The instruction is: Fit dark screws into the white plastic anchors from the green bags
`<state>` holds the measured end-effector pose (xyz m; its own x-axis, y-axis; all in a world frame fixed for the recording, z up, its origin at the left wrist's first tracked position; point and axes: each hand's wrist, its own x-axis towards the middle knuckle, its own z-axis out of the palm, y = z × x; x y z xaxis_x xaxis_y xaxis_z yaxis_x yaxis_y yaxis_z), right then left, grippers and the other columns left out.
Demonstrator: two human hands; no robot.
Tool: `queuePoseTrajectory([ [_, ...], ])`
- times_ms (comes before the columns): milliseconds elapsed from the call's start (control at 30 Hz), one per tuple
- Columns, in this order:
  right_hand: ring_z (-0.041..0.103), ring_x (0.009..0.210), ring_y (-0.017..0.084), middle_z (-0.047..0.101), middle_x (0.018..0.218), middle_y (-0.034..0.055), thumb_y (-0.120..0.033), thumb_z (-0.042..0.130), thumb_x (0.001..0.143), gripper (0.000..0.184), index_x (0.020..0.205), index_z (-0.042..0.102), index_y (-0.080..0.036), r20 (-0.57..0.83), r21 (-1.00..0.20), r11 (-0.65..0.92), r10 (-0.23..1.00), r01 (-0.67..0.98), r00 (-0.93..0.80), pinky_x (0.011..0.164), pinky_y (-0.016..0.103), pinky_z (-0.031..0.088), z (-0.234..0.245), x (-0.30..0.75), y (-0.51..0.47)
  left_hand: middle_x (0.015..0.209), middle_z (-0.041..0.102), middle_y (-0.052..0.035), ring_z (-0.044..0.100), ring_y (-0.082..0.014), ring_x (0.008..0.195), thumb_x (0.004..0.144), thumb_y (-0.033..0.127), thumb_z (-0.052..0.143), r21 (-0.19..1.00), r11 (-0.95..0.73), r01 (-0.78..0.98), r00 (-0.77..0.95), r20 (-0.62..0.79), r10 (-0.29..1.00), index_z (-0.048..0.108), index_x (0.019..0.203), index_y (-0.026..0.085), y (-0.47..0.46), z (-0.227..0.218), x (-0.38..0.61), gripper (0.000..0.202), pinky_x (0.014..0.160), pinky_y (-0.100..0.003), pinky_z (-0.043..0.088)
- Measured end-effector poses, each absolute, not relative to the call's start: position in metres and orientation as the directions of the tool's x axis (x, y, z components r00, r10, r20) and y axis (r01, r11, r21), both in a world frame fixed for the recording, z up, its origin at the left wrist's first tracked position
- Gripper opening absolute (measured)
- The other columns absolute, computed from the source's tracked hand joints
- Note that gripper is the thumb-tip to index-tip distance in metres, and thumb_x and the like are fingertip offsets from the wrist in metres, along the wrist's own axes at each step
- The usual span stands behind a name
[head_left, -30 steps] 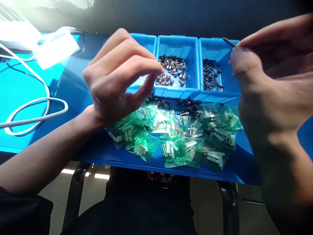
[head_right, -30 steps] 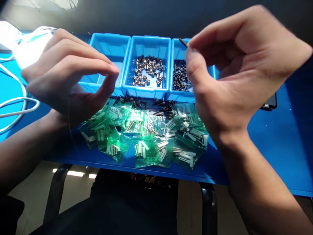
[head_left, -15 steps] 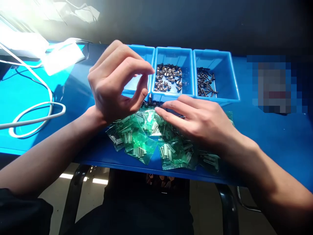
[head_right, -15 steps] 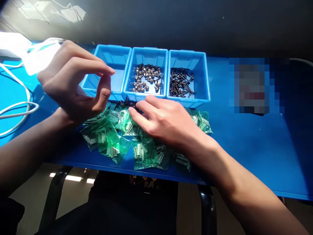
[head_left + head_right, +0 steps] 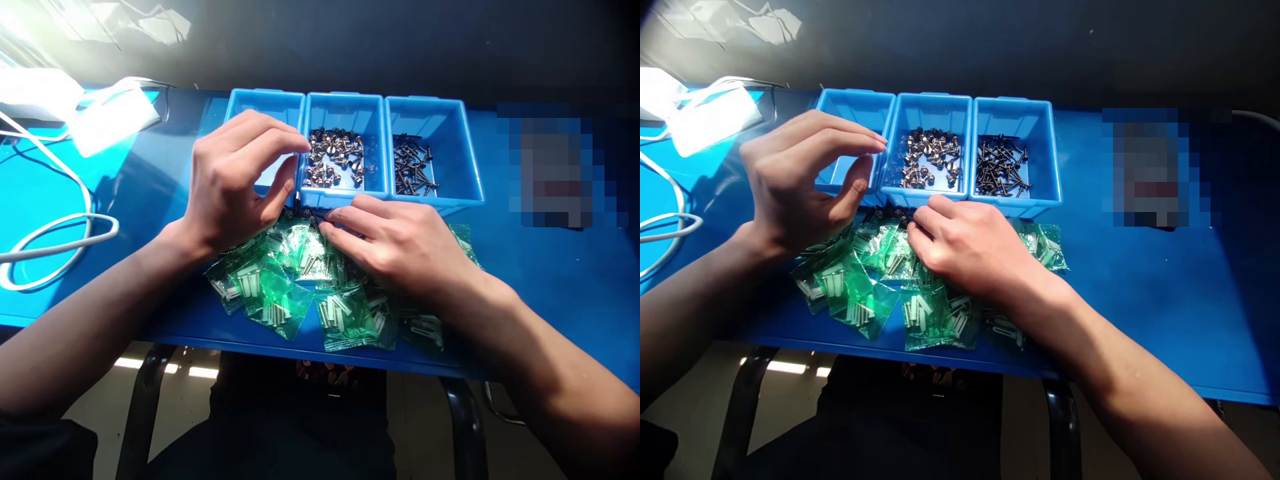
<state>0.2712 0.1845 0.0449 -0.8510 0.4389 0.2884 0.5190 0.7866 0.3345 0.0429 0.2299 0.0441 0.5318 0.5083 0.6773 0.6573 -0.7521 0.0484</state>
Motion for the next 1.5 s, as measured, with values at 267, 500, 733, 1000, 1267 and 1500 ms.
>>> queuePoseTrajectory([
  [267, 0.060, 0.083, 0.016, 0.069, 0.098, 0.0034, -0.014, 0.043, 0.095, 0.025, 0.103, 0.066, -0.019, 0.273, 0.294, 0.777, 0.491, 0.557, -0.827, 0.054, 0.029, 0.034, 0.044, 0.269, 0.184, 0.110, 0.071, -0.0018, 0.069, -0.0187, 0.099, 0.088, 0.024, 0.055, 0.012, -0.808, 0.589, 0.631, 0.618, 0.469, 0.064, 0.109, 0.023, 0.234, 0.046, 0.038, 0.023, 0.084, -0.038, 0.061],
  [500, 0.060, 0.081, 0.016, 0.069, 0.097, 0.0030, -0.014, 0.048, 0.092, 0.020, 0.096, 0.066, -0.018, 0.343, 0.238, 0.779, 0.491, 0.580, -0.801, 0.056, 0.030, 0.038, 0.042, 0.266, 0.181, 0.111, 0.071, -0.0029, 0.068, -0.0192, 0.101, 0.088, 0.025, 0.055, 0.002, -0.822, 0.569, 0.654, 0.605, 0.454, 0.065, 0.107, 0.021, 0.235, 0.045, 0.038, 0.021, 0.087, -0.039, 0.061],
  [733, 0.063, 0.087, 0.013, 0.069, 0.101, 0.0054, -0.016, 0.053, 0.092, 0.021, 0.104, 0.070, -0.021, 0.583, -0.172, 0.760, 0.592, 0.627, -0.557, 0.072, 0.028, 0.053, 0.054, 0.263, 0.173, 0.111, 0.070, -0.0020, 0.066, -0.0186, 0.103, 0.087, 0.026, 0.057, -0.014, -0.834, 0.552, 0.669, 0.604, 0.432, 0.066, 0.105, 0.022, 0.236, 0.044, 0.037, 0.021, 0.088, -0.040, 0.061],
  [1000, 0.069, 0.086, 0.016, 0.070, 0.100, 0.0029, -0.015, 0.061, 0.088, 0.022, 0.107, 0.068, -0.022, 0.528, -0.644, 0.601, 0.797, 0.473, -0.293, 0.075, 0.033, 0.063, 0.058, 0.263, 0.172, 0.113, 0.069, -0.0020, 0.065, -0.0183, 0.103, 0.089, 0.026, 0.055, -0.020, -0.827, 0.562, 0.678, 0.584, 0.447, 0.065, 0.104, 0.022, 0.235, 0.043, 0.036, 0.019, 0.086, -0.039, 0.059],
  [1267, 0.070, 0.087, 0.023, 0.069, 0.095, 0.0075, -0.024, 0.059, 0.090, 0.017, 0.102, 0.070, -0.020, 0.479, -0.786, 0.495, 0.866, 0.369, -0.143, 0.079, 0.042, 0.063, 0.060, 0.261, 0.176, 0.115, 0.068, 0.0007, 0.064, -0.0180, 0.105, 0.089, 0.032, 0.055, 0.012, -0.829, 0.559, 0.678, 0.569, 0.465, 0.063, 0.105, 0.026, 0.237, 0.041, 0.035, 0.018, 0.088, -0.038, 0.058],
  [1500, 0.058, 0.122, 0.020, 0.059, 0.132, 0.0139, -0.011, 0.051, 0.092, 0.037, 0.129, 0.054, -0.011, 0.586, -0.669, 0.645, 0.763, 0.368, -0.272, 0.103, 0.038, 0.054, 0.057, 0.266, 0.182, 0.115, 0.067, 0.0002, 0.063, -0.0177, 0.106, 0.088, 0.029, 0.057, -0.022, -0.829, 0.559, 0.686, 0.574, 0.448, 0.062, 0.106, 0.025, 0.234, 0.042, 0.035, 0.019, 0.088, -0.036, 0.057],
])
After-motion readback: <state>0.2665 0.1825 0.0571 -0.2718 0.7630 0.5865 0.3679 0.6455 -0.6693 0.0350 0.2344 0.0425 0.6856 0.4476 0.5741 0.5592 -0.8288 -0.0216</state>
